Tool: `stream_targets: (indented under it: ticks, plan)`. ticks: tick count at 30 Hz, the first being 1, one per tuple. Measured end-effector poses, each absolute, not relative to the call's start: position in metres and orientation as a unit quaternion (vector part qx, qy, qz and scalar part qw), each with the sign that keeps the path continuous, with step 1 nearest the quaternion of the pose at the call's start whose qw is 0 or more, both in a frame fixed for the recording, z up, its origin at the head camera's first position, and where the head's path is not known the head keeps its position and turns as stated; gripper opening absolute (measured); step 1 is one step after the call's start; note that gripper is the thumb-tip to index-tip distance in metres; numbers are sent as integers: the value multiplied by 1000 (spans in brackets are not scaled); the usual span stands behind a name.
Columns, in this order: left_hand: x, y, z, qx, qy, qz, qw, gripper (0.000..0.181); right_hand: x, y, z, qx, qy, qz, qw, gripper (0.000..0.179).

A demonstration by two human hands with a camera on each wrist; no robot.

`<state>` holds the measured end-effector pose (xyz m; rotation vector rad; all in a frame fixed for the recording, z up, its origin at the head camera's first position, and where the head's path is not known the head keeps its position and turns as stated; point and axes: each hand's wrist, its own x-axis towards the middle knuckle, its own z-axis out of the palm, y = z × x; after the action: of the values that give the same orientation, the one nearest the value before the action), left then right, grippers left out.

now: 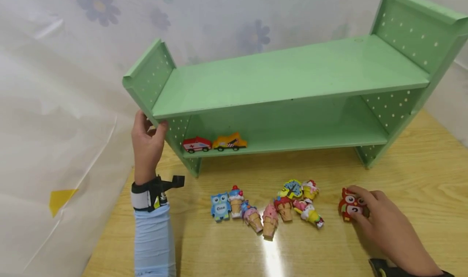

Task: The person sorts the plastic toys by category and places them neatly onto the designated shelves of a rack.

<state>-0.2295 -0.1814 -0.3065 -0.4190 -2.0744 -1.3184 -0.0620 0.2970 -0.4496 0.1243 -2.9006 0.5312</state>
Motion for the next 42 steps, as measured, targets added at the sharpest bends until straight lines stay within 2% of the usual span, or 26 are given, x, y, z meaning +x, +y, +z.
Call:
stream_targets:
  ticks: [8, 12, 19, 23, 28, 36, 42]
  plan:
    - [-230, -182, -307, -158, -790, -499, 319, 47, -60, 293, -443, 62, -971, 185, 136, 54]
    - [-230, -181, -306, -158, -789, -501, 318, 47, -63, 295, -441, 58, -969, 200, 135, 47]
    - [-231, -182, -307, -160, -789, -501, 316, 46, -68, 297, -431, 30, -969, 216, 116, 51]
    - [-231, -182, -308, -162, -788, -502, 318, 46, -73, 297, -420, 53, -962, 205, 170, 45]
    - [-232, -182, -309, -165, -787, -501, 319, 46, -82, 296, -399, 74, -953, 184, 230, 48]
    - [-232, -181, -307, -166, -788, -503, 314, 48, -99, 276, -364, 116, -935, 197, 271, 43]
    - [-232, -182, -307, -162, -791, -500, 312, 49, -116, 253, -341, 138, -925, 220, 276, 46]
